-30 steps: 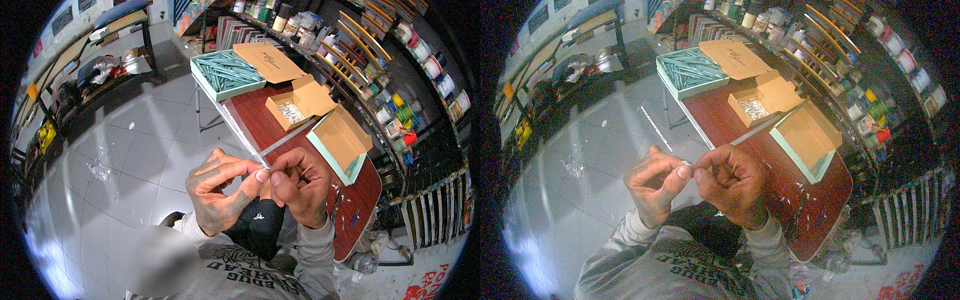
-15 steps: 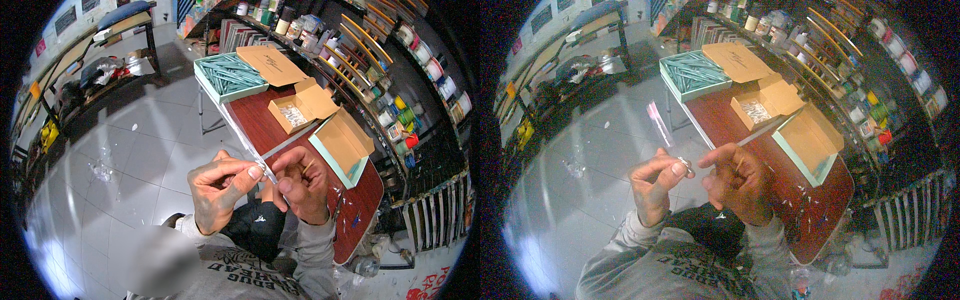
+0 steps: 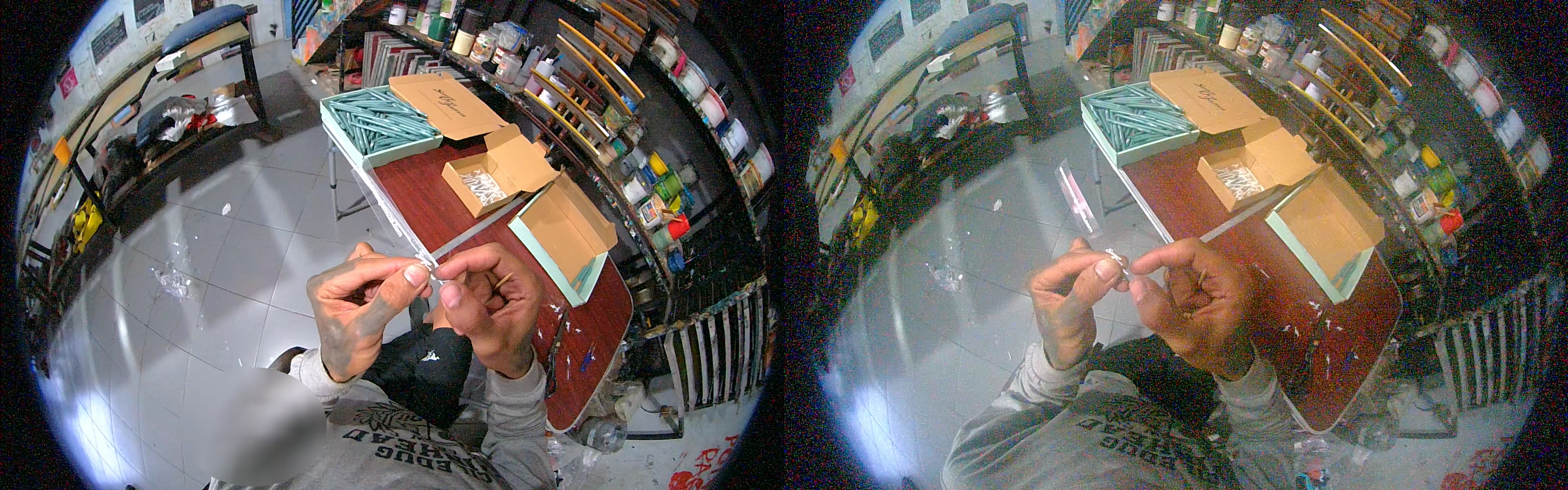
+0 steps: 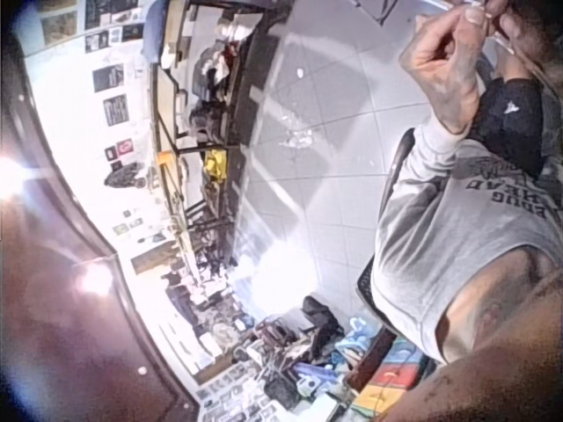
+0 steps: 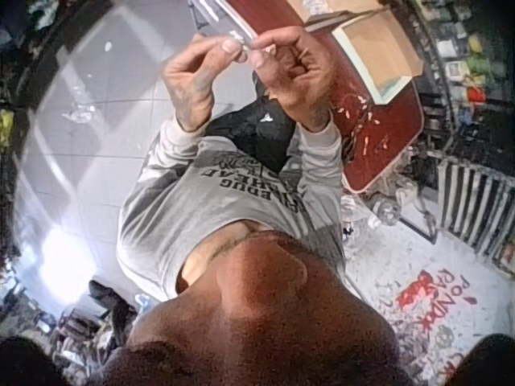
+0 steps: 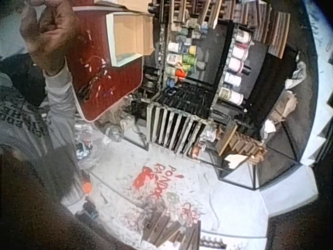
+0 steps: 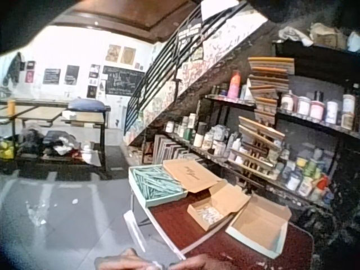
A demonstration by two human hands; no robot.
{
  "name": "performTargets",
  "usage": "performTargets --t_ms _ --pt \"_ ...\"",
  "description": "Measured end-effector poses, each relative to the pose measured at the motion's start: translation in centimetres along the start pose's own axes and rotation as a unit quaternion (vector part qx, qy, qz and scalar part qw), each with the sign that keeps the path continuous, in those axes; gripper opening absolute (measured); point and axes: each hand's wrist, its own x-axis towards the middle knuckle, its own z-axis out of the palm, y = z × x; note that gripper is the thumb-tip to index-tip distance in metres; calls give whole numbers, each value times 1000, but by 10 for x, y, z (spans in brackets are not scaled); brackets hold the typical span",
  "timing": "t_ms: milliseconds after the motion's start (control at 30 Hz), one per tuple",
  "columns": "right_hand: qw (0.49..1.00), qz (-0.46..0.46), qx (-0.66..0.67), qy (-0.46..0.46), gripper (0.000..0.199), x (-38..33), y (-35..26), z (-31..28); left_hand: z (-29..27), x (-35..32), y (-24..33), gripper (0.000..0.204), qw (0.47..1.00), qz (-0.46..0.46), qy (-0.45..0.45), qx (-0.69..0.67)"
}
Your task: The person assembles a component by hand and with a small wooden stick, inserting a white plastic piece and a metal tip into a green tube.
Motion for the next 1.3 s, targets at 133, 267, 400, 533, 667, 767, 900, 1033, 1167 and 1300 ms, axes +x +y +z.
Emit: performTargets --t_ms 133,267,400,533,667,767,900,1033,1167,1300 --pt "1000 12 5 -4 9 -2 2 -2 -2 0 1 11 1000 -11 -11 -8" --pt "999 28 40 4 10 -3 -2 0 0 -1 0 12 998 -32 -13 -46" --pt "999 34 33 -1 9 -3 -2 -2 2 -1 -4 11 996 -31 1 -89" --pt "997 42 59 -2 9 -2 -3 0 -1 0 -6 11 998 -24 -3 -63" --pt "997 45 55 -13 8 -2 -5 0 -5 2 -10 11 999 43 -8 22" --pt "999 41 20 -13 8 -3 -6 -2 -5 3 -11 11 994 91 -16 65" --pt "999 4 -49 -10 11 -3 -2 -5 7 3 -9 10 996 48 78 -8" --pt "1000 12 23 1 16 -6 8 -4 4 12 -6 9 996 69 57 -5" --pt "989 42 144 6 14 14 -8 -3 -10 14 -4 7 988 108 -50 101" --pt "999 26 15 -26 14 17 -12 -9 -11 17 -3 6 957 181 -119 193"
